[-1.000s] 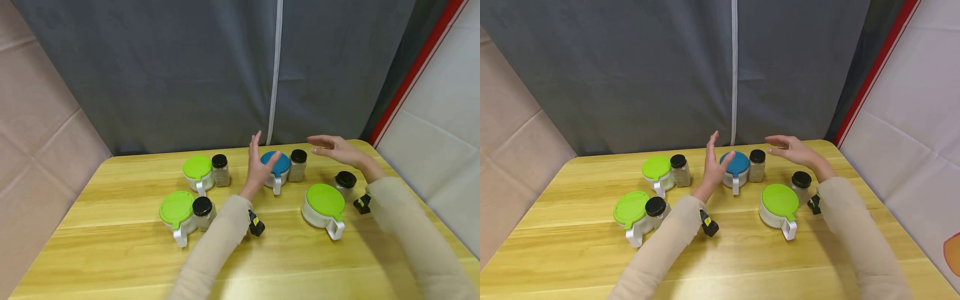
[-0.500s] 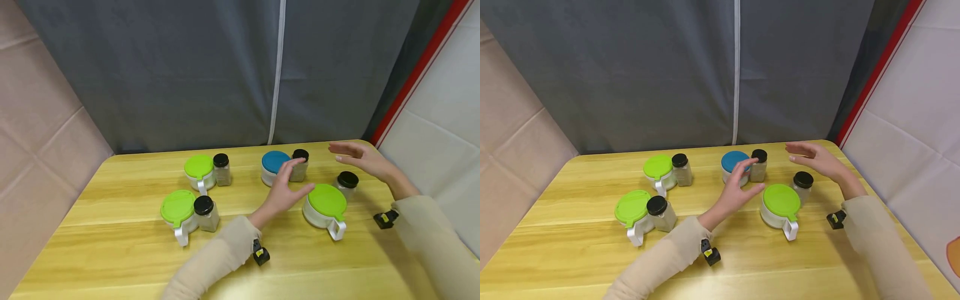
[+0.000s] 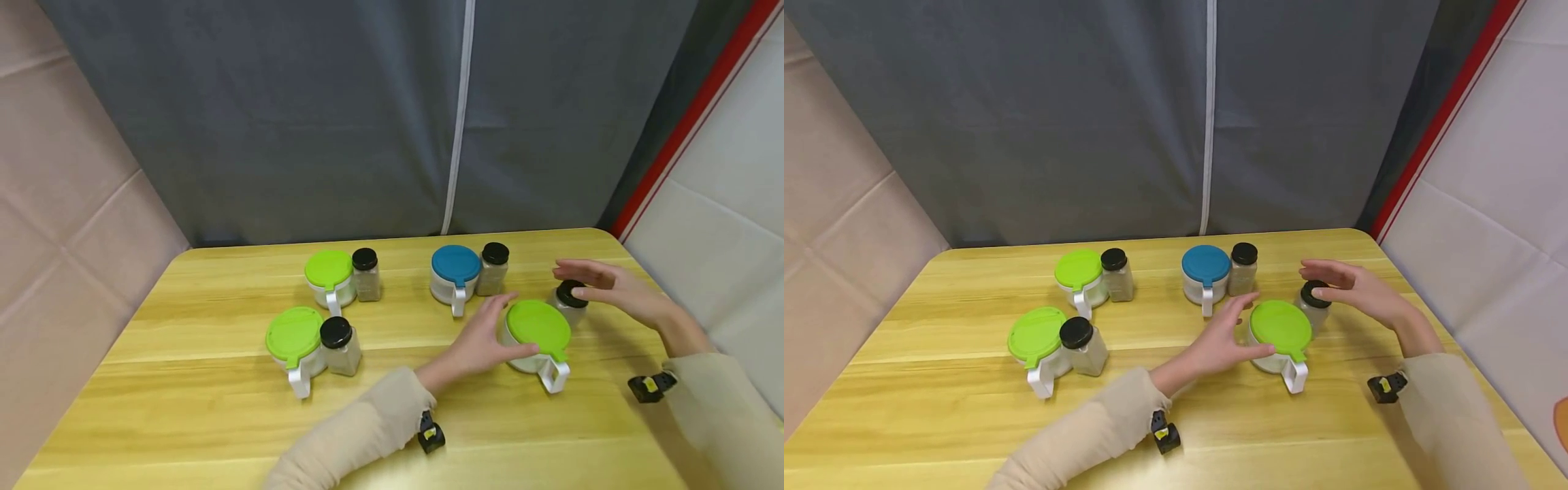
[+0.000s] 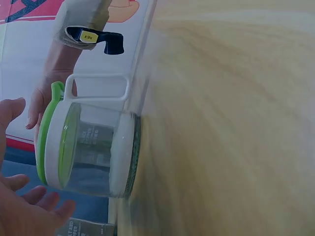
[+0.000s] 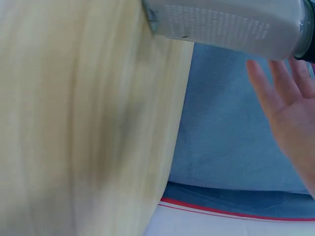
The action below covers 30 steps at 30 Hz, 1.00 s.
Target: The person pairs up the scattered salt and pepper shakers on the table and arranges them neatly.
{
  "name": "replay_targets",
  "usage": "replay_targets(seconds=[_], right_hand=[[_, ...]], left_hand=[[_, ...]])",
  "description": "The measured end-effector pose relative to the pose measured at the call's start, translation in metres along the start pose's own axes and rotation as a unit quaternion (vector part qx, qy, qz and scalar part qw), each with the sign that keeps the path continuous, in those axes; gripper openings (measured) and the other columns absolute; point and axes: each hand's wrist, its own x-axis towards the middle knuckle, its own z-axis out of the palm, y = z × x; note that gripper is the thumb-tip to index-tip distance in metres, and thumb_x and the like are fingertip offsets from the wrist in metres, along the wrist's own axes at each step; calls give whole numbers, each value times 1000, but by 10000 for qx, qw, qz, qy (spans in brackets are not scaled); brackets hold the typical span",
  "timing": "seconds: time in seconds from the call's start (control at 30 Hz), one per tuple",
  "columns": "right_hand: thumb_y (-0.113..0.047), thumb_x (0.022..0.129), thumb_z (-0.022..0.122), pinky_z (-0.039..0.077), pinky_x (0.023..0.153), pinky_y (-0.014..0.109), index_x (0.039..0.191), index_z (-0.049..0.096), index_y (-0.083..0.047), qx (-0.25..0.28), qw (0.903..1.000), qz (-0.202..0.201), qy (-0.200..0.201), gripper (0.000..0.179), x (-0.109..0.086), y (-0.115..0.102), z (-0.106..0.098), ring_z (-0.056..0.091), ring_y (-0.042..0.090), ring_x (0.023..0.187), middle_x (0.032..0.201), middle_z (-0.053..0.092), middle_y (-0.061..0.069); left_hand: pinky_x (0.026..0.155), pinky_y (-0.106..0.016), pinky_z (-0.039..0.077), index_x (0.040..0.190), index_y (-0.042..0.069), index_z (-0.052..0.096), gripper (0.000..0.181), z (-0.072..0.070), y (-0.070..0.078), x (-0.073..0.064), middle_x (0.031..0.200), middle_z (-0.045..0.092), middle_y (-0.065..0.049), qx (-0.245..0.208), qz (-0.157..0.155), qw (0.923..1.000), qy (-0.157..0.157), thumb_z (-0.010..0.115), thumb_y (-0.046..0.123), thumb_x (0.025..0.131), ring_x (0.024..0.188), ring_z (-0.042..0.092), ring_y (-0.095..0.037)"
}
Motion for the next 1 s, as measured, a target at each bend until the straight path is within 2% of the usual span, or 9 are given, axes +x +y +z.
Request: replay_targets(seconds=[0.17,0.47,0.6,0.7,1.0], right_hand=[[-3,92,50,43,81,17,139,36,-6,-11,9996,-98,-281,49,-8,13,2,44,-3,113,129,49,-5],[3,92,47,43,82,17,140,30,0,655,9970,-35,-415,51,-13,30,5,41,-4,114,133,43,-12],[3,93,45,43,82,18,140,28,2,970,9944,42,-408,50,-15,32,6,46,-1,112,127,46,-18],[3,94,44,43,83,17,140,29,1,1078,9935,7,-357,49,-16,33,7,46,-1,112,127,47,-17],[6,93,42,44,81,17,138,40,-11,1324,9909,-173,-141,48,-17,36,8,53,4,105,122,53,-13]], left_hand=[[97,-27,34,141,14,28,85,10,-3,1,137,36,-1,20,-197,9998,-25,75,39,74,121,37,-11],[98,-28,33,140,11,29,86,18,-7,1,135,37,0,-67,-445,9990,46,75,40,73,121,37,-10],[98,-28,34,141,12,28,88,21,-8,2,136,38,0,-80,-491,9987,129,76,40,72,121,38,-10],[97,-28,34,141,12,29,90,23,-9,3,136,38,0,-83,-518,9984,190,77,41,70,121,38,-10],[94,-29,37,141,13,29,93,30,-13,9,133,41,2,-165,-609,9978,225,78,42,68,117,42,-10]])
